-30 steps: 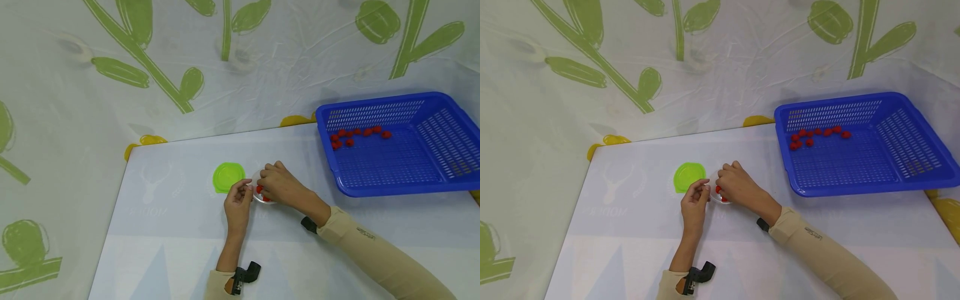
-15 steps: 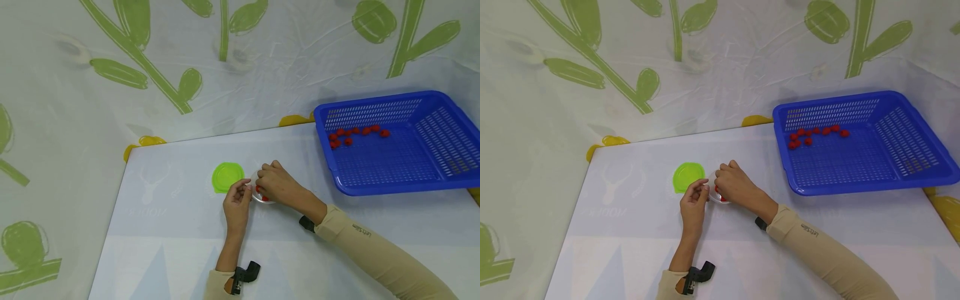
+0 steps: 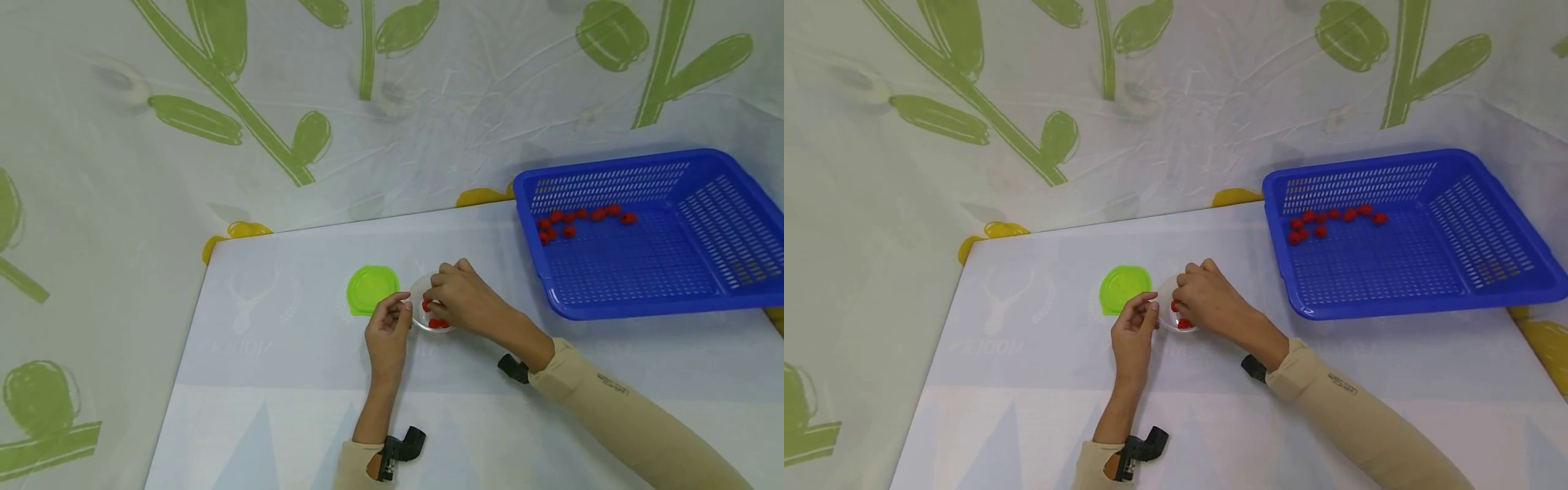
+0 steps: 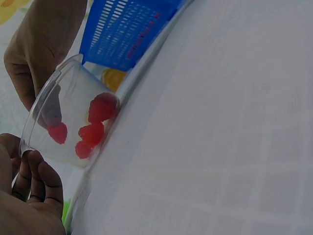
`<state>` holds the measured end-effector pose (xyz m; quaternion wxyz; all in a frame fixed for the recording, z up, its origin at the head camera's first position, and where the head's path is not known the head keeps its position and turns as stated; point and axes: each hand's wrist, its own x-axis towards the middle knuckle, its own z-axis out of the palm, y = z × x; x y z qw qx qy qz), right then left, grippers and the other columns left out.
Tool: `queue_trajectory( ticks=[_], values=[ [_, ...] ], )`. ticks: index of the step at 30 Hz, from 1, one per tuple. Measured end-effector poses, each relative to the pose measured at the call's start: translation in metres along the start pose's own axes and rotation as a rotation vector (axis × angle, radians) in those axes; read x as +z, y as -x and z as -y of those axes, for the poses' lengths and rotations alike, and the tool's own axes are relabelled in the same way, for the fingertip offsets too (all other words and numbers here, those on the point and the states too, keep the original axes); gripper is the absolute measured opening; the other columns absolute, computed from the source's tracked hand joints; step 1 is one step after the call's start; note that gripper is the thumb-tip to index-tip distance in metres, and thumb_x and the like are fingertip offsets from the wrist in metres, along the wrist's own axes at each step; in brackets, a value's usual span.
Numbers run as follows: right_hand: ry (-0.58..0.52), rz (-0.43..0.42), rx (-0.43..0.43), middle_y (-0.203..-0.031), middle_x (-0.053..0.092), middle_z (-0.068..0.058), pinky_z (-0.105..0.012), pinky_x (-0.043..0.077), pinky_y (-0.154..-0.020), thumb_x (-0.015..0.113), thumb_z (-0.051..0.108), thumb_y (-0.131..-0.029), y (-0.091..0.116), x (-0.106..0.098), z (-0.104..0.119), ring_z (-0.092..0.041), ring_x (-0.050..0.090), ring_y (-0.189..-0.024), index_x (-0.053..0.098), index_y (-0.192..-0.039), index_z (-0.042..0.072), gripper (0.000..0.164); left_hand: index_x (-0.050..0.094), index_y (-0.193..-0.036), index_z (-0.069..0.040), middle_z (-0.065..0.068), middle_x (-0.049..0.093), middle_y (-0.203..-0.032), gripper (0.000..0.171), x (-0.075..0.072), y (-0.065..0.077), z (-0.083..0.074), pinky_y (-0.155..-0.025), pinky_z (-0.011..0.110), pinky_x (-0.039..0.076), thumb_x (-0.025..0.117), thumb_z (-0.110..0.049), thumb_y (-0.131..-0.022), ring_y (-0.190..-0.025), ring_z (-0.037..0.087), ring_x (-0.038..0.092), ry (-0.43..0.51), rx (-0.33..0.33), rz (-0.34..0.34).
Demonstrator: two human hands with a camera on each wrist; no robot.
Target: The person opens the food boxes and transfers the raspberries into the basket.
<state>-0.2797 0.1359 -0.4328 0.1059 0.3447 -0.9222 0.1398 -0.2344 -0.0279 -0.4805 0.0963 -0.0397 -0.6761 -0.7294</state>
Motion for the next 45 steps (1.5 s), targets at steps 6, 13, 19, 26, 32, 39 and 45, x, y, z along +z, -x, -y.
queue_trajectory(
  ticks=[6, 13, 19, 26, 32, 39, 45],
  values=[
    [-0.013, -0.040, 0.001, -0.062, 0.047, 0.009, -0.030, 0.026, -0.064, 0.075, 0.014, -0.073, 0.005, -0.020, -0.002, -0.013, 0.039, -0.067, 0.072, -0.074, 0.018, 0.004, 0.060, -0.110, 0.001, 0.015, 0.055, -0.084, 0.023, 0.000, 0.000, 0.001, -0.059, 0.020, 0.045, 0.059, -0.006, -0.089, -0.069, 0.021, 0.050, -0.008, -0.006, 0.008],
    [-0.027, -0.052, 0.026, -0.066, 0.052, 0.007, -0.030, 0.027, -0.066, 0.075, 0.017, -0.074, 0.012, -0.044, -0.008, -0.013, 0.041, -0.071, 0.073, -0.080, 0.017, 0.007, 0.060, -0.111, -0.001, 0.014, 0.056, -0.086, 0.024, 0.000, 0.001, 0.001, -0.061, 0.020, 0.048, 0.060, -0.009, -0.089, -0.073, 0.022, 0.052, -0.034, -0.008, 0.004],
    [-0.054, -0.097, 0.031, -0.068, 0.052, 0.008, -0.032, 0.026, -0.065, 0.076, 0.018, -0.074, 0.019, -0.066, -0.015, -0.012, 0.043, -0.073, 0.074, -0.083, 0.016, 0.009, 0.060, -0.111, -0.001, 0.013, 0.056, -0.086, 0.024, -0.001, 0.001, 0.003, -0.062, 0.020, 0.049, 0.060, -0.009, -0.089, -0.073, 0.021, 0.053, -0.048, -0.004, -0.002],
    [-0.044, -0.115, 0.090, -0.066, 0.048, 0.010, -0.032, 0.020, -0.064, 0.077, 0.019, -0.074, 0.027, -0.089, -0.030, -0.010, 0.039, -0.072, 0.074, -0.085, 0.016, 0.012, 0.059, -0.112, 0.000, 0.014, 0.055, -0.086, 0.025, 0.000, 0.001, 0.002, -0.062, 0.020, 0.048, 0.060, -0.010, -0.089, -0.074, 0.022, 0.052, -0.050, -0.003, 0.003],
    [-0.022, -0.185, 0.066, -0.063, 0.047, 0.008, -0.034, 0.018, -0.062, 0.078, 0.013, -0.072, 0.033, -0.104, -0.047, -0.013, 0.038, -0.068, 0.074, -0.082, 0.014, 0.011, 0.060, -0.112, -0.002, 0.013, 0.055, -0.086, 0.024, -0.001, 0.001, 0.001, -0.062, 0.020, 0.048, 0.060, -0.009, -0.089, -0.073, 0.021, 0.052, -0.055, -0.002, 0.000],
    [0.009, -0.230, 0.058, -0.067, 0.052, 0.004, -0.034, 0.018, -0.062, 0.079, 0.008, -0.068, 0.043, -0.121, -0.066, -0.015, 0.039, -0.069, 0.074, -0.080, 0.010, 0.014, 0.060, -0.112, -0.002, 0.013, 0.054, -0.085, 0.023, -0.001, 0.002, 0.001, -0.060, 0.021, 0.047, 0.059, -0.008, -0.089, -0.072, 0.021, 0.051, -0.041, -0.018, 0.002],
    [0.052, -0.236, 0.094, -0.067, 0.054, 0.002, -0.036, 0.020, -0.062, 0.080, 0.006, -0.065, 0.050, -0.132, -0.083, -0.017, 0.041, -0.069, 0.074, -0.083, 0.008, 0.019, 0.060, -0.111, 0.000, 0.014, 0.054, -0.084, 0.023, 0.000, 0.002, 0.002, -0.060, 0.020, 0.047, 0.059, -0.007, -0.089, -0.071, 0.021, 0.051, -0.034, -0.016, 0.003]
  ],
)
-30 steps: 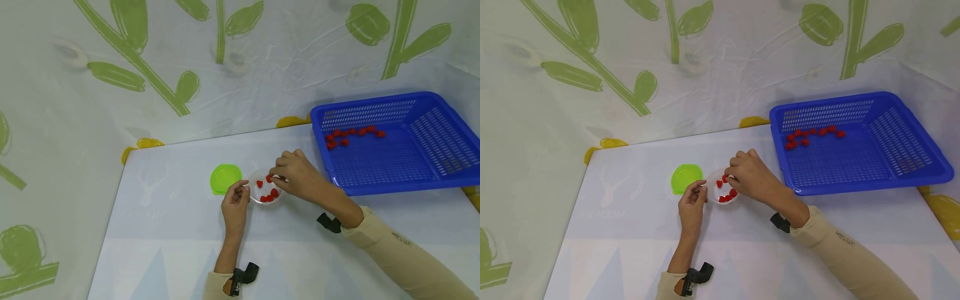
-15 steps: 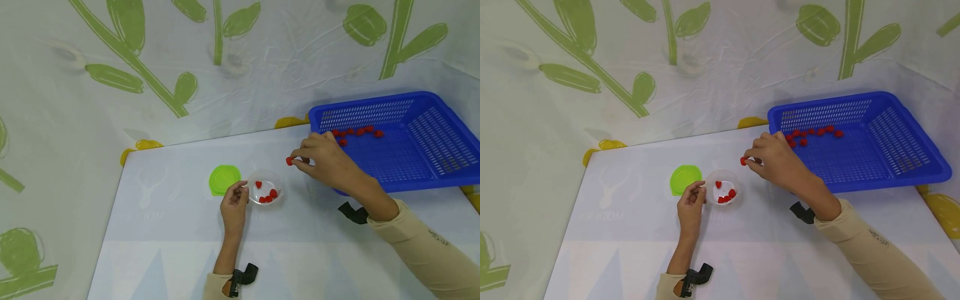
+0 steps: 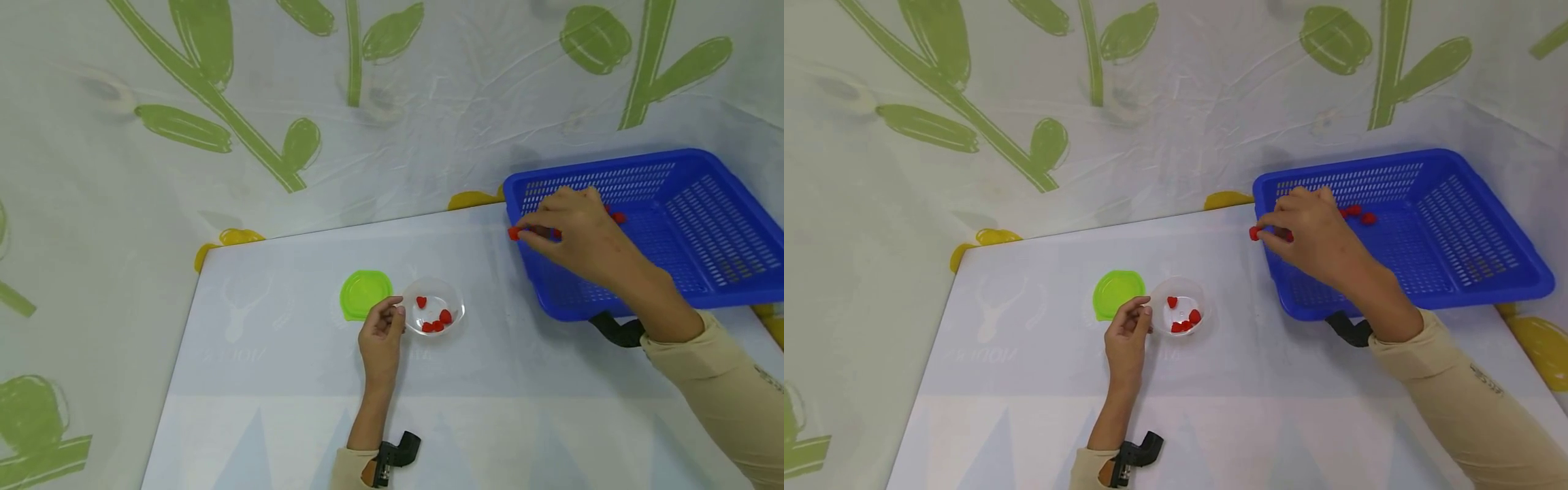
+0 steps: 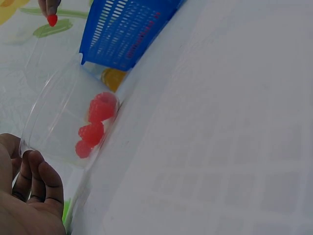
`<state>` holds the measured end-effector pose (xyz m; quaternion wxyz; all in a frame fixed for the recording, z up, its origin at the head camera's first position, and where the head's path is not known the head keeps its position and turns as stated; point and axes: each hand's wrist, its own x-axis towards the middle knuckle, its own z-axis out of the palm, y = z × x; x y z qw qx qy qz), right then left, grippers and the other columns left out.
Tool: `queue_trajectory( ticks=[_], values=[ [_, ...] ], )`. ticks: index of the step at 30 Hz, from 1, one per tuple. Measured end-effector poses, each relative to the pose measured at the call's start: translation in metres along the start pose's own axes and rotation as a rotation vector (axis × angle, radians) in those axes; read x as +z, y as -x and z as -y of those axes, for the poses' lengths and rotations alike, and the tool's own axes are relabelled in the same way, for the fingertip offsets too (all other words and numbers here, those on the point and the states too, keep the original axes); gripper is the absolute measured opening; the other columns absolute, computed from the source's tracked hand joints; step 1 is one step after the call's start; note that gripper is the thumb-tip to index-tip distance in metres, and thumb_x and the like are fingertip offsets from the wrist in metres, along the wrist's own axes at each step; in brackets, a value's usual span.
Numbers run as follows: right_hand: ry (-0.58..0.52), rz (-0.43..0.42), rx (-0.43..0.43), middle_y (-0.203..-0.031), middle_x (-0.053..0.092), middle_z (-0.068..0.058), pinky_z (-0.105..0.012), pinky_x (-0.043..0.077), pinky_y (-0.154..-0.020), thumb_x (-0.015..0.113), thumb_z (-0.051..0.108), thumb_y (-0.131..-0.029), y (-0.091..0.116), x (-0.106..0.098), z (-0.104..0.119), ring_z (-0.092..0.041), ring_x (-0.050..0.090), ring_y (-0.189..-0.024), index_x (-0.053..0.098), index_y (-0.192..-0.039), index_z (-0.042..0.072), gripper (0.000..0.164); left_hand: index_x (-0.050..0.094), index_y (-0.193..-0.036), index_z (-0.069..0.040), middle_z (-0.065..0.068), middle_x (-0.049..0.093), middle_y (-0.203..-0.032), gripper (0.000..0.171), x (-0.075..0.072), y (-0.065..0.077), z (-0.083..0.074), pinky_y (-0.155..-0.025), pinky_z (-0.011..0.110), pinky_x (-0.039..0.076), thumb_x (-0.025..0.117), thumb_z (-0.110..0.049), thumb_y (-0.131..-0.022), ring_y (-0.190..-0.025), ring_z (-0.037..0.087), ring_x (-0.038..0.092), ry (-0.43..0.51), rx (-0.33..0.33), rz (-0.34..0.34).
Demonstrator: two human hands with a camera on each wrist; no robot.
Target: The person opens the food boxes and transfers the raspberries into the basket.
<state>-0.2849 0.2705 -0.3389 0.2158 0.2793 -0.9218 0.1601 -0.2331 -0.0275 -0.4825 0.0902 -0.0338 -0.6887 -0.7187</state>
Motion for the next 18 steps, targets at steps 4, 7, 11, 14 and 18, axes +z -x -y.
queue_trajectory(
  ticks=[4, 7, 11, 14, 18],
  values=[
    [0.032, 0.006, 0.018, -0.065, 0.053, 0.002, -0.036, 0.018, -0.061, 0.081, 0.007, -0.065, 0.001, -0.004, -0.013, -0.017, 0.039, -0.067, 0.074, -0.083, 0.008, 0.019, 0.060, -0.111, 0.000, 0.013, 0.054, -0.083, 0.023, 0.000, 0.000, 0.000, -0.060, 0.019, 0.047, 0.059, -0.006, -0.089, -0.070, 0.020, 0.051, 0.000, 0.002, -0.004],
    [0.049, 0.024, 0.048, -0.064, 0.053, 0.001, -0.036, 0.017, -0.060, 0.081, 0.008, -0.065, 0.004, -0.006, -0.023, -0.017, 0.039, -0.067, 0.074, -0.084, 0.007, 0.020, 0.059, -0.111, 0.000, 0.012, 0.054, -0.083, 0.023, 0.000, -0.001, 0.000, -0.060, 0.019, 0.046, 0.059, -0.006, -0.089, -0.069, 0.019, 0.051, 0.002, 0.001, -0.004],
    [0.092, 0.041, 0.073, -0.062, 0.050, 0.000, -0.036, 0.017, -0.059, 0.081, 0.009, -0.066, 0.007, -0.008, -0.039, -0.020, 0.039, -0.065, 0.074, -0.085, 0.007, 0.020, 0.059, -0.112, 0.001, 0.014, 0.054, -0.085, 0.024, 0.001, -0.001, 0.000, -0.061, 0.019, 0.046, 0.059, -0.006, -0.089, -0.071, 0.020, 0.051, 0.015, 0.000, -0.001],
    [0.120, 0.063, 0.103, -0.063, 0.053, -0.003, -0.037, 0.018, -0.058, 0.081, 0.010, -0.066, 0.009, -0.010, -0.050, -0.023, 0.043, -0.066, 0.074, -0.084, 0.006, 0.020, 0.059, -0.112, 0.000, 0.015, 0.054, -0.086, 0.024, 0.001, -0.001, -0.001, -0.061, 0.019, 0.047, 0.059, -0.006, -0.089, -0.072, 0.020, 0.051, 0.013, -0.010, 0.000],
    [0.133, 0.134, 0.174, -0.071, 0.060, -0.007, -0.043, 0.023, -0.060, 0.078, 0.012, -0.071, 0.009, -0.012, -0.062, -0.030, 0.048, -0.075, 0.074, -0.086, 0.005, 0.017, 0.061, -0.112, -0.006, 0.012, 0.054, -0.086, 0.024, 0.000, -0.001, 0.006, -0.062, 0.021, 0.047, 0.060, -0.013, -0.089, -0.072, 0.022, 0.051, -0.002, -0.022, -0.003]
  ],
)
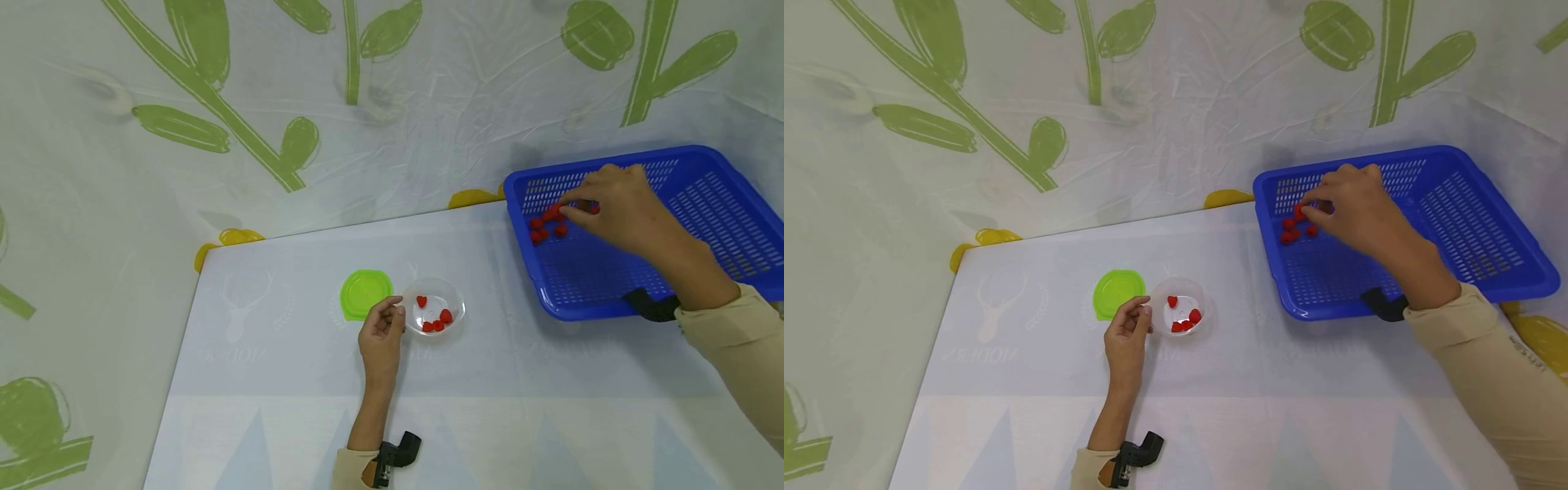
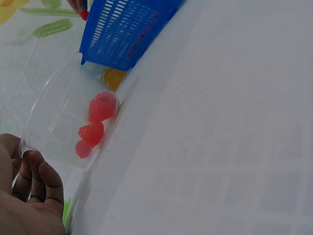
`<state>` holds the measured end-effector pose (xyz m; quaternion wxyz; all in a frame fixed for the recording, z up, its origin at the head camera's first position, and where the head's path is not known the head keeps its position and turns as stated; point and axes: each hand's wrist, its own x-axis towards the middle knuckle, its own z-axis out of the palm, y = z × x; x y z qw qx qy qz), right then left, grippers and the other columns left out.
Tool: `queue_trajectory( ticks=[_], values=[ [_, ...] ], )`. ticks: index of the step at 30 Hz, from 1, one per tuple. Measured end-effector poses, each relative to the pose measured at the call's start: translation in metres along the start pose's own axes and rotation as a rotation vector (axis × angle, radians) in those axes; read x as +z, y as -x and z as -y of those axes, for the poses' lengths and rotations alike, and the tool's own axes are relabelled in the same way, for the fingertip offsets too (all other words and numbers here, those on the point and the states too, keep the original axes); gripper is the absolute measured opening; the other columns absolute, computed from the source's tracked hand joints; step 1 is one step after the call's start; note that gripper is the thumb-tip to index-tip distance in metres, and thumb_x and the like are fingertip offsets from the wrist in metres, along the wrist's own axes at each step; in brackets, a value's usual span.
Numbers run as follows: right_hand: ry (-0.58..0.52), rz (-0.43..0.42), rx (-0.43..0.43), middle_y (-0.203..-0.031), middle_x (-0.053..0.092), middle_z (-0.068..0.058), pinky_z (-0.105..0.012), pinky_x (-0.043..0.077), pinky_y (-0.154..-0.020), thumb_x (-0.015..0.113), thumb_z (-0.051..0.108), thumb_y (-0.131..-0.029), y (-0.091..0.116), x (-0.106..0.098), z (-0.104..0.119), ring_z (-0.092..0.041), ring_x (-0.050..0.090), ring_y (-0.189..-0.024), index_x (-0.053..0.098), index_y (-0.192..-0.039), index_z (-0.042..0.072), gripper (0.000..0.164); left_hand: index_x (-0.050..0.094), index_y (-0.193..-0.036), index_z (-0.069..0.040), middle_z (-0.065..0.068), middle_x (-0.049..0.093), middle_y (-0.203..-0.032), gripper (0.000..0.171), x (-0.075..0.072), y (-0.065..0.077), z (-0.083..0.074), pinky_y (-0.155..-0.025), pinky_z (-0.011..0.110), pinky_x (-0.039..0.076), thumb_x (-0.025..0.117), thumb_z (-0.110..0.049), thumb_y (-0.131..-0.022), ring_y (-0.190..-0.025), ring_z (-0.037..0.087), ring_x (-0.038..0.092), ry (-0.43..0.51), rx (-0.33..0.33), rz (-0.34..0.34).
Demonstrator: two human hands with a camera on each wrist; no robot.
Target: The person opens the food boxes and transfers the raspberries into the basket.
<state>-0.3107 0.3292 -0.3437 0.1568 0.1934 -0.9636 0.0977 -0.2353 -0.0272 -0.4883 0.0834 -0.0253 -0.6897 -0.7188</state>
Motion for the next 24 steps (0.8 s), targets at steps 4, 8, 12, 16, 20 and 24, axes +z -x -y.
queue_trajectory(
  ticks=[4, 8, 12, 16, 20, 24],
  values=[
    [0.013, 0.067, 0.047, -0.077, 0.063, -0.011, -0.047, 0.025, -0.063, 0.074, 0.014, -0.076, -0.002, 0.000, -0.012, -0.033, 0.049, -0.080, 0.073, -0.088, 0.005, 0.015, 0.062, -0.112, -0.011, 0.009, 0.054, -0.086, 0.023, -0.001, -0.001, 0.012, -0.062, 0.021, 0.048, 0.061, -0.016, -0.089, -0.072, 0.021, 0.051, 0.002, 0.010, -0.009],
    [0.029, 0.137, 0.090, -0.082, 0.063, -0.012, -0.049, 0.027, -0.066, 0.071, 0.016, -0.079, -0.005, -0.001, -0.021, -0.034, 0.050, -0.083, 0.073, -0.091, 0.006, 0.016, 0.061, -0.112, -0.005, 0.010, 0.054, -0.085, 0.023, 0.000, 0.000, 0.002, -0.061, 0.023, 0.048, 0.060, -0.010, -0.089, -0.071, 0.021, 0.051, 0.007, 0.015, -0.005],
    [0.047, 0.179, 0.115, -0.087, 0.064, -0.015, -0.049, 0.028, -0.067, 0.070, 0.016, -0.080, -0.008, 0.000, -0.029, -0.035, 0.050, -0.083, 0.072, -0.093, 0.004, 0.018, 0.060, -0.112, -0.002, 0.011, 0.054, -0.085, 0.023, 0.000, 0.001, -0.006, -0.062, 0.025, 0.049, 0.059, -0.008, -0.089, -0.071, 0.021, 0.051, -0.008, 0.011, -0.001],
    [0.050, 0.226, 0.139, -0.093, 0.064, -0.018, -0.049, 0.028, -0.067, 0.069, 0.017, -0.081, -0.009, 0.002, -0.036, -0.037, 0.050, -0.086, 0.071, -0.094, 0.003, 0.019, 0.059, -0.113, 0.000, 0.013, 0.055, -0.086, 0.025, 0.000, 0.000, -0.007, -0.063, 0.023, 0.049, 0.059, -0.008, -0.089, -0.072, 0.020, 0.052, -0.006, 0.010, 0.001],
    [0.052, 0.248, 0.144, -0.091, 0.064, -0.017, -0.048, 0.027, -0.065, 0.069, 0.016, -0.081, -0.010, 0.008, -0.043, -0.035, 0.051, -0.083, 0.072, -0.093, 0.005, 0.017, 0.059, -0.112, 0.000, 0.013, 0.055, -0.086, 0.025, 0.001, 0.000, -0.006, -0.063, 0.020, 0.048, 0.059, -0.008, -0.089, -0.072, 0.020, 0.052, 0.004, 0.010, -0.001],
    [0.060, 0.272, 0.138, -0.079, 0.063, -0.009, -0.046, 0.028, -0.064, 0.069, 0.015, -0.080, -0.010, 0.017, -0.051, -0.030, 0.051, -0.078, 0.072, -0.092, 0.006, 0.016, 0.059, -0.112, 0.000, 0.013, 0.054, -0.086, 0.024, 0.001, 0.000, -0.006, -0.063, 0.020, 0.048, 0.059, -0.008, -0.089, -0.072, 0.020, 0.052, -0.007, 0.016, -0.003]
  ],
)
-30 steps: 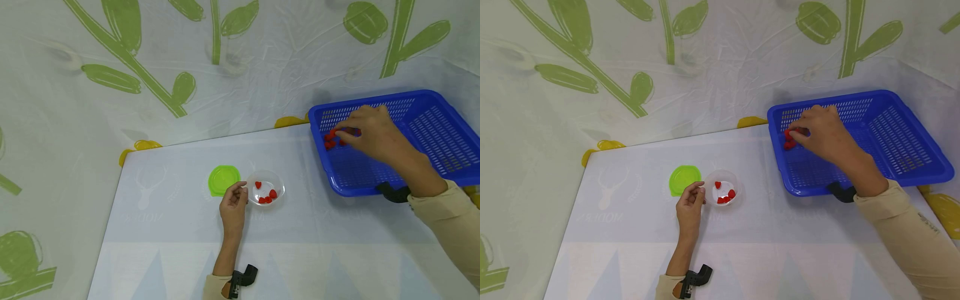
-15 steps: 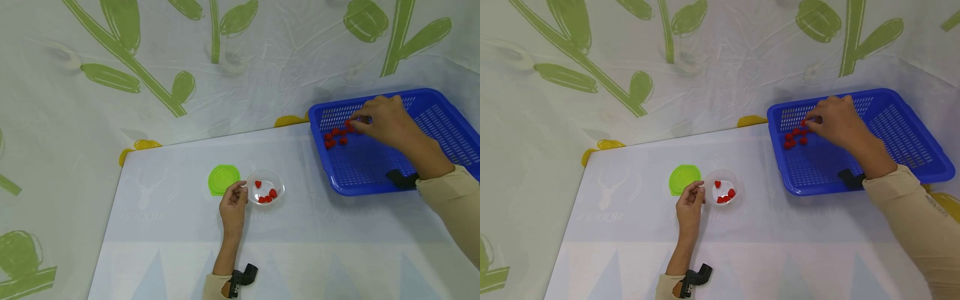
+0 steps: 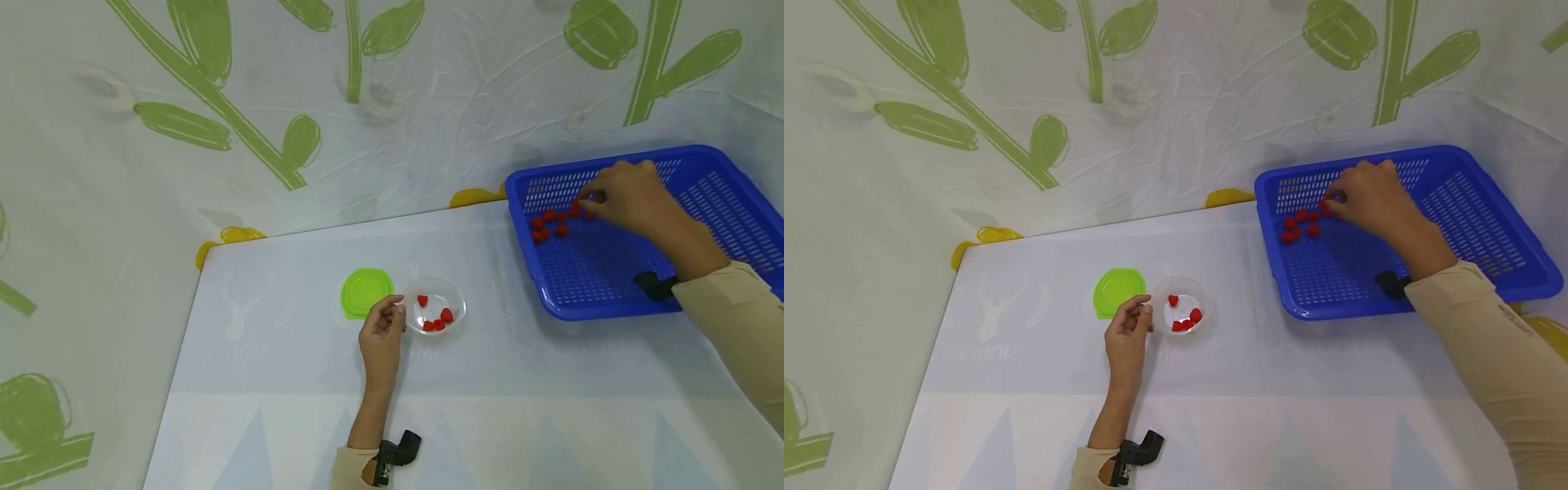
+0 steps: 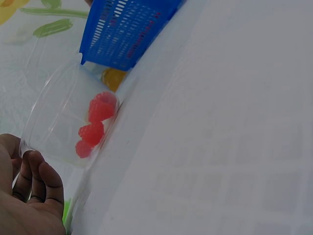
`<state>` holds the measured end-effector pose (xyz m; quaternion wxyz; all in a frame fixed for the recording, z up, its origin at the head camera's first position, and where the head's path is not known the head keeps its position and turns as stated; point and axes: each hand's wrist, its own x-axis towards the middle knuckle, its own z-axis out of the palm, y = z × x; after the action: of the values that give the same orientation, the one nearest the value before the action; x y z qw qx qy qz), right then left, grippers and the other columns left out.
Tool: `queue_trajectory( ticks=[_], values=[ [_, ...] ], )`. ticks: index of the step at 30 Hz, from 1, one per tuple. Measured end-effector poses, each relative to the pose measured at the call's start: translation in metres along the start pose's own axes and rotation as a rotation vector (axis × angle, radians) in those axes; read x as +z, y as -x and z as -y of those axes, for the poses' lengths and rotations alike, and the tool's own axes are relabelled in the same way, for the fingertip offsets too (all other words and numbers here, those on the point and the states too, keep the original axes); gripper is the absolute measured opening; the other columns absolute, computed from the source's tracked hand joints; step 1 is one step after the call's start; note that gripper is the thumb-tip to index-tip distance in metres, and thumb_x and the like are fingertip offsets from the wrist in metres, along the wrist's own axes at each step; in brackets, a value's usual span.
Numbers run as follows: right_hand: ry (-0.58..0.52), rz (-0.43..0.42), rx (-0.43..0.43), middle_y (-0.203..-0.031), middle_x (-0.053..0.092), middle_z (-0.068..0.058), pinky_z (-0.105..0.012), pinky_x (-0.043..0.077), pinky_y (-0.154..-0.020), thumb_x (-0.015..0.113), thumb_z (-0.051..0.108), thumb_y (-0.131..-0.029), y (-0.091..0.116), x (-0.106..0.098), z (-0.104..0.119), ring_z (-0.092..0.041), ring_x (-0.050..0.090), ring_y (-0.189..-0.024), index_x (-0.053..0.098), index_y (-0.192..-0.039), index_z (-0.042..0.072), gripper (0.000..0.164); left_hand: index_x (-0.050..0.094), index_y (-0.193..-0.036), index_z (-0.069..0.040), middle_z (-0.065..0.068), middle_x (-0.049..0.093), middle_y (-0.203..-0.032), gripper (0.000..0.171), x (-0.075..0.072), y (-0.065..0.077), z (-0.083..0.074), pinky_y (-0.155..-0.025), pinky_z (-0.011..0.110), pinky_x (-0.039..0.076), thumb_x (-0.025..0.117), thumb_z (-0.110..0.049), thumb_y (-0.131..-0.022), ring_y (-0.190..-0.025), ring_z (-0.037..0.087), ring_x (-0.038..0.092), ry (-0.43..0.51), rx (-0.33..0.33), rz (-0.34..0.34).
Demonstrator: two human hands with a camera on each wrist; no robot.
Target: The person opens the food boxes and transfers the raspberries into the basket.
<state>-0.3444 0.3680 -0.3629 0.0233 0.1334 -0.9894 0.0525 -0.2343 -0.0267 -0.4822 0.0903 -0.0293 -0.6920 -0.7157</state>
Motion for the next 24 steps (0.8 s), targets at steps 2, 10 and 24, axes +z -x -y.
queue_trajectory(
  ticks=[2, 10, 24],
  values=[
    [0.004, 0.013, -0.003, -0.076, 0.062, -0.006, -0.045, 0.027, -0.064, 0.069, 0.015, -0.080, -0.002, 0.005, -0.003, -0.028, 0.051, -0.076, 0.072, -0.092, 0.007, 0.015, 0.059, -0.112, 0.000, 0.013, 0.054, -0.086, 0.024, 0.000, 0.000, -0.001, -0.062, 0.020, 0.048, 0.059, -0.008, -0.089, -0.072, 0.020, 0.052, -0.005, 0.000, -0.002],
    [-0.002, 0.053, 0.009, -0.075, 0.063, -0.007, -0.044, 0.026, -0.065, 0.070, 0.013, -0.078, -0.003, 0.016, -0.005, -0.028, 0.053, -0.075, 0.072, -0.088, 0.004, 0.014, 0.060, -0.112, -0.001, 0.011, 0.055, -0.086, 0.024, 0.000, 0.001, -0.001, -0.064, 0.019, 0.049, 0.059, -0.010, -0.089, -0.073, 0.021, 0.052, -0.009, -0.017, -0.001],
    [0.027, 0.131, -0.001, -0.084, 0.066, -0.013, -0.048, 0.029, -0.069, 0.069, 0.012, -0.077, -0.007, 0.031, -0.014, -0.032, 0.056, -0.081, 0.072, -0.087, 0.004, 0.014, 0.059, -0.112, 0.000, 0.015, 0.054, -0.085, 0.024, 0.000, 0.000, -0.004, -0.062, 0.022, 0.048, 0.059, -0.008, -0.090, -0.071, 0.022, 0.051, -0.011, -0.006, 0.005]
  ],
)
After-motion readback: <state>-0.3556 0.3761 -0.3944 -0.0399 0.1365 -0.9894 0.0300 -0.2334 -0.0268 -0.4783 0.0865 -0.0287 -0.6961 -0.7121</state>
